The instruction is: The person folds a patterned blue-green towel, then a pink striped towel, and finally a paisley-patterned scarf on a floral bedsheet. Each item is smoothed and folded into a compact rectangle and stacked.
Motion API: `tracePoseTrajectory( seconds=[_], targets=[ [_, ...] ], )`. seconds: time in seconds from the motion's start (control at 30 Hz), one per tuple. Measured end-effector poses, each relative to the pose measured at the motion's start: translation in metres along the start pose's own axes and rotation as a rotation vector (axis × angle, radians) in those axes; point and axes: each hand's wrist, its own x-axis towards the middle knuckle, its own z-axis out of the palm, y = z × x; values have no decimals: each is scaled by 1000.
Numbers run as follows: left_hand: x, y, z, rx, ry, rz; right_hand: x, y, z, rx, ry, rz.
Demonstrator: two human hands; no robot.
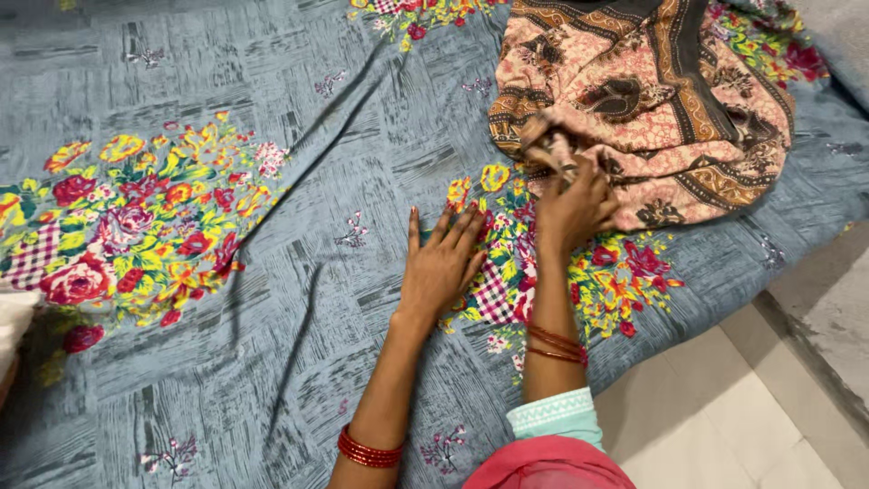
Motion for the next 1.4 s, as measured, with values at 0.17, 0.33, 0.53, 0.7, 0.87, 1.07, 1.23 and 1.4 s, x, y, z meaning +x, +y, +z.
tracePoseTrajectory(
  seconds=[0.17, 0.33, 0.53, 0.7, 0.87, 1.07, 1.23, 1.4],
  targets=[
    [1, -2, 0, -39, 11, -11, 21, 17, 2, 483, 233, 90],
    [4, -5, -9, -250, 54, -89, 8, 10, 3, 697, 408, -296],
    [7, -10, -21, -629, 77, -321, -30, -20, -9, 561, 406, -574],
    [5, -18, -9, -1020, 253, -456, -67, -48, -32, 528, 134, -946],
    [1, -29, 0, -1316, 375, -646, -88, -75, -25, 651, -144, -1213],
    [-4, -43, 5, -1425, 320, -956, -63, -65, -9, 237, -345, -492],
    [-8, -51, 29, -1711, 518, -843, -30, -38, -14, 34, 155, -349],
    [-15, -52, 42, -2047, 541, -725, -19, -27, -10, 59, 100, -184]
  ],
)
